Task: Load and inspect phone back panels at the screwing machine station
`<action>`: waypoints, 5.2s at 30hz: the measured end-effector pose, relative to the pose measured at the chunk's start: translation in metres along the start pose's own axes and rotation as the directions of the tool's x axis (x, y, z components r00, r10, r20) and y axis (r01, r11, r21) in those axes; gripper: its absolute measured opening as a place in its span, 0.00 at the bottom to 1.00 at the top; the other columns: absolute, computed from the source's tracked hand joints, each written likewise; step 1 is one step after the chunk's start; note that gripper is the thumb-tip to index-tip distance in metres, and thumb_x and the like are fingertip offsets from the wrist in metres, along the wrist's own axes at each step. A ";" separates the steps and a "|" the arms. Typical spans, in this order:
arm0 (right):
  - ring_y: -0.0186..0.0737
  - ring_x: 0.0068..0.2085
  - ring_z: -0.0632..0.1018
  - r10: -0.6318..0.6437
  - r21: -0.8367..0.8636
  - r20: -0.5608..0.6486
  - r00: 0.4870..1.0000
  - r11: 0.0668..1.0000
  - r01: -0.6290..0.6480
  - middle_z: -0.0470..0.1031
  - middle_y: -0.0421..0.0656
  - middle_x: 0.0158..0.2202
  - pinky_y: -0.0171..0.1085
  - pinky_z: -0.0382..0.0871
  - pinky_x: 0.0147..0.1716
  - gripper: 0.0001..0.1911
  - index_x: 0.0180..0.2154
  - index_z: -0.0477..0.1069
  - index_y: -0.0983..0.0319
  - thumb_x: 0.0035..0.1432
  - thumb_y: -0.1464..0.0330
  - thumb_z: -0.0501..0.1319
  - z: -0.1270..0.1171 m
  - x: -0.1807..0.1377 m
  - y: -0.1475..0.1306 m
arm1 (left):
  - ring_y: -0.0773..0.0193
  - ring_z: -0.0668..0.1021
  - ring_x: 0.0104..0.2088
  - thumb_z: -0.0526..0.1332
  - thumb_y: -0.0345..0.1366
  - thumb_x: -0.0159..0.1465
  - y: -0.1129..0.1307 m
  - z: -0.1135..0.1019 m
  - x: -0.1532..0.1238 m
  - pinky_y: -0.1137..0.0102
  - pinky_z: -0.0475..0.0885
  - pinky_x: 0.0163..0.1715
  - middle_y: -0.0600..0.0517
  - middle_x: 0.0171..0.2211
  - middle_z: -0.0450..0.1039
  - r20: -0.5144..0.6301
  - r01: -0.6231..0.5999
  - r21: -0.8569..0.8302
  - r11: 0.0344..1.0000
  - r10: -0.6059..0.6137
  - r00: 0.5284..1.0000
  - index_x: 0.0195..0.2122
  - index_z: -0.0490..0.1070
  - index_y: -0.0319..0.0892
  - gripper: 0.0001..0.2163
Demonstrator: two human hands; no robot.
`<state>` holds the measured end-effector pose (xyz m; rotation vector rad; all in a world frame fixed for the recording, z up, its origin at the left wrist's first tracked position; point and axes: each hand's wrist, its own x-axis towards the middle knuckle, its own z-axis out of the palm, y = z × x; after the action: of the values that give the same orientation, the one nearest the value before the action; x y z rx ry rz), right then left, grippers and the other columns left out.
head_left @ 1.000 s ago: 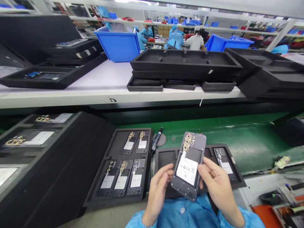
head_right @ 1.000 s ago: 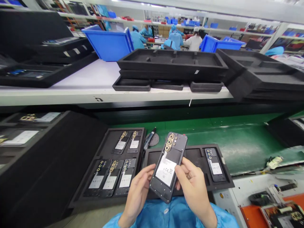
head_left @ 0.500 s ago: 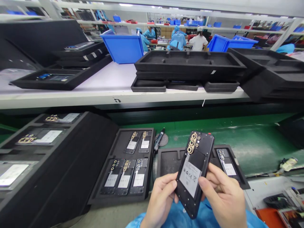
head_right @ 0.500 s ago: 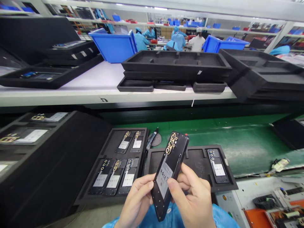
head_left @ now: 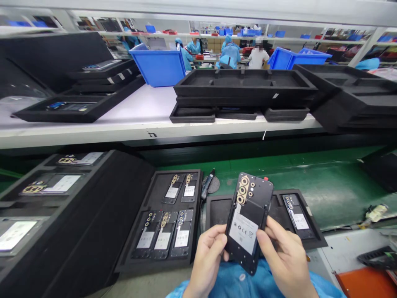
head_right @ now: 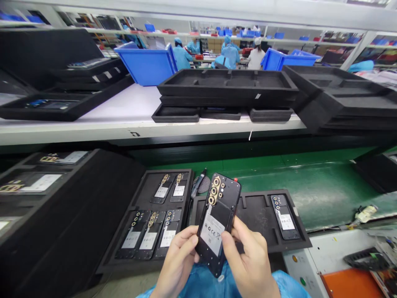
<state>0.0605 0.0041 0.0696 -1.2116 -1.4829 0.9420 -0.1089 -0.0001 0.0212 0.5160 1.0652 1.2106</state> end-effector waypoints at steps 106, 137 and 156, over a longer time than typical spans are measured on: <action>0.47 0.37 0.80 0.490 0.637 -0.222 0.843 0.727 -0.255 0.81 0.47 0.38 0.41 0.76 0.36 0.25 0.46 0.75 0.63 0.53 0.52 0.68 -0.040 -0.004 0.080 | 0.63 0.77 0.35 0.63 0.52 0.60 -0.035 0.041 0.044 0.69 0.70 0.41 0.47 0.33 0.79 0.592 -0.037 0.367 0.929 -0.203 0.780 0.56 0.70 0.38 0.28; 0.49 0.39 0.79 0.418 0.648 -0.074 0.906 0.710 -0.275 0.80 0.47 0.35 0.45 0.74 0.40 0.24 0.38 0.78 0.60 0.55 0.47 0.63 -0.032 -0.009 0.069 | 0.58 0.79 0.36 0.68 0.53 0.55 -0.031 0.014 0.036 0.67 0.70 0.41 0.45 0.33 0.80 0.534 0.003 0.373 0.928 -0.217 0.817 0.48 0.74 0.38 0.27; 0.47 0.39 0.80 0.405 0.615 -0.091 0.910 0.741 -0.269 0.81 0.46 0.38 0.45 0.75 0.41 0.23 0.45 0.76 0.60 0.52 0.53 0.69 -0.023 -0.011 0.076 | 0.61 0.78 0.35 0.70 0.55 0.51 -0.016 0.018 0.030 0.70 0.68 0.40 0.47 0.30 0.80 0.493 0.015 0.450 0.893 -0.262 0.830 0.44 0.77 0.38 0.27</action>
<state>0.1013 0.0091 0.0009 -1.0768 -0.6969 1.3463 -0.0856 0.0258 0.0055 1.0396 0.8466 0.6182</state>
